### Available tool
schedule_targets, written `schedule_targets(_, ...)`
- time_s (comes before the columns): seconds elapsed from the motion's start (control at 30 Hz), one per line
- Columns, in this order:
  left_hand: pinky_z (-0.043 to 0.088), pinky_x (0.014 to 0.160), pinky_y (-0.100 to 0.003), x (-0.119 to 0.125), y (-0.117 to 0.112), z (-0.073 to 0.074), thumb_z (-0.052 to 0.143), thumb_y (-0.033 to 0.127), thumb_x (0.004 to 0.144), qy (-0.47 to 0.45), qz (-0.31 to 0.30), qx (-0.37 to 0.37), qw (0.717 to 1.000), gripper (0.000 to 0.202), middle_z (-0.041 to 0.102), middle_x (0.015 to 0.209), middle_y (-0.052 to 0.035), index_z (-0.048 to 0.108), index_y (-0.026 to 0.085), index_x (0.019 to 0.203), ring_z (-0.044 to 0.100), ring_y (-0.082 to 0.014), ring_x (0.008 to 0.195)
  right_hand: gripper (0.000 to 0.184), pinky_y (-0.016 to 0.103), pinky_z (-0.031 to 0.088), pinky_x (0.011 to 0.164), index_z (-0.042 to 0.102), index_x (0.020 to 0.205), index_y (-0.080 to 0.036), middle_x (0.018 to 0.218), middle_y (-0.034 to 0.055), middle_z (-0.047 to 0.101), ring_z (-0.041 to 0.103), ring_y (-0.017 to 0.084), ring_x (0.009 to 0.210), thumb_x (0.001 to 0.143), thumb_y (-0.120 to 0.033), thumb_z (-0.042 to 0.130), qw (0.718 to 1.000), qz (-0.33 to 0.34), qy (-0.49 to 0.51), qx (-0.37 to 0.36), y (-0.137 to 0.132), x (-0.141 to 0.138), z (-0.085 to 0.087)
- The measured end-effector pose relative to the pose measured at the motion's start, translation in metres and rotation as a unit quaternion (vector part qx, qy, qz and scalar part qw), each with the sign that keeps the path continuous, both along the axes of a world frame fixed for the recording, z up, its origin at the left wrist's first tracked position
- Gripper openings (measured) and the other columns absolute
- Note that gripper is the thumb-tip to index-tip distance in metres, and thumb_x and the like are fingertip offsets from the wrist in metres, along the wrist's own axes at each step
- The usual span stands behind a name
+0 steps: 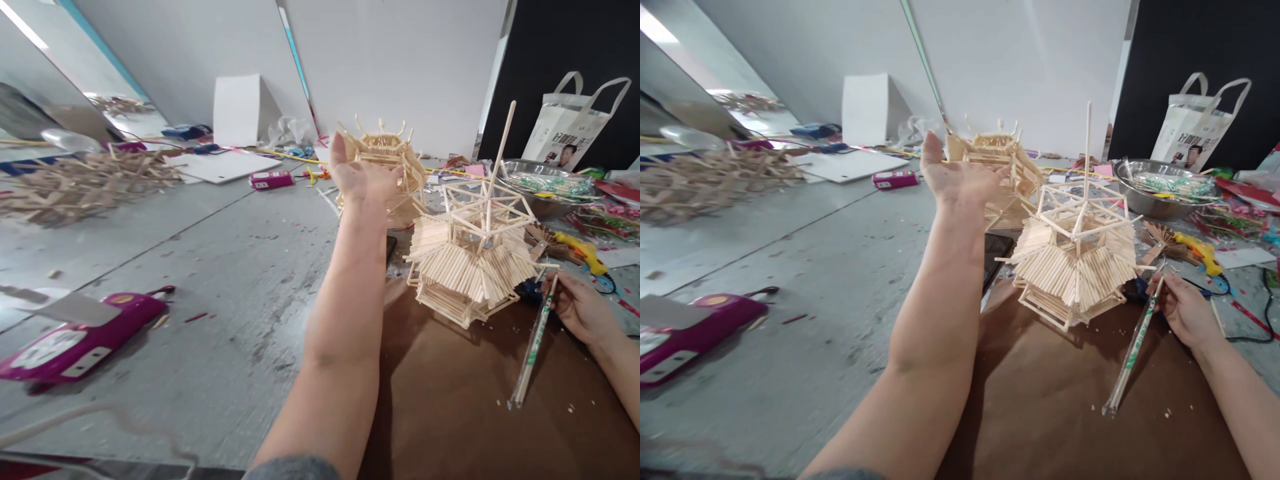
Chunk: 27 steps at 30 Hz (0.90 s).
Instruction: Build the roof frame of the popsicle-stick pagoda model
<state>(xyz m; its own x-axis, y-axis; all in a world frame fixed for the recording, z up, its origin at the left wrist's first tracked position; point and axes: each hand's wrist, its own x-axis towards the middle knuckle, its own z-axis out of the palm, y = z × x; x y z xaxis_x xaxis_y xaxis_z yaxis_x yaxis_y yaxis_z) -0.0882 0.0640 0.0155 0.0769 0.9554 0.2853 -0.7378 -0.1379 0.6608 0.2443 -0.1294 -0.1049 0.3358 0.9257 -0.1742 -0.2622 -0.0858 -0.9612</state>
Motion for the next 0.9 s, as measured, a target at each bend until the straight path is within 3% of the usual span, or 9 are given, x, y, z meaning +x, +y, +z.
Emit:
schedule_targets(0.17, 0.038, 0.1, -0.047, 0.004, -0.002, 0.004, 0.017, 0.059, 0.087, 0.001, 0.026, -0.013, 1.0, 0.05, 0.057, 0.116, -0.0024, 0.041, 0.032, 0.121, 0.04, -0.0223, 0.125, 0.021, 0.017, 0.045, 0.042, 0.064, 0.078, -0.021, 0.061, -0.0006, 0.065, 0.057, 0.01, 0.051, 0.067, -0.039, 0.067, 1.0, 0.009, -0.002, -0.004, 0.0, 0.0, -0.001)
schedule_targets(0.4, 0.039, 0.098, -0.049, 0.004, 0.001, 0.003, 0.028, 0.062, 0.083, 0.021, 0.027, 0.002, 0.999, 0.05, 0.053, 0.12, -0.0007, 0.038, 0.035, 0.124, 0.036, -0.0258, 0.127, 0.022, 0.019, 0.044, 0.041, 0.065, 0.075, -0.021, 0.06, 0.0005, 0.064, 0.057, 0.011, 0.049, 0.064, -0.039, 0.068, 1.0, 0.008, -0.002, -0.002, 0.0, -0.001, 0.001)
schedule_targets(0.7, 0.035, 0.101, -0.049, 0.0, 0.001, -0.002, 0.033, 0.066, 0.078, 0.026, -0.012, -0.006, 1.0, 0.062, 0.051, 0.124, -0.0046, 0.033, 0.03, 0.128, 0.033, -0.0268, 0.129, 0.018, 0.021, 0.044, 0.04, 0.065, 0.072, -0.021, 0.06, 0.0018, 0.065, 0.056, 0.012, 0.049, 0.066, -0.038, 0.067, 1.0, 0.007, -0.001, -0.002, 0.001, -0.003, 0.0)
schedule_targets(0.9, 0.03, 0.103, -0.049, 0.0, 0.007, -0.006, 0.033, 0.066, 0.074, 0.019, -0.024, -0.015, 0.999, 0.079, 0.04, 0.133, -0.0085, 0.018, 0.023, 0.138, 0.023, -0.028, 0.134, 0.019, 0.02, 0.043, 0.041, 0.065, 0.071, -0.021, 0.058, 0.0001, 0.063, 0.055, 0.011, 0.05, 0.064, -0.038, 0.069, 1.0, 0.016, 0.008, 0.007, 0.0, -0.006, 0.003)
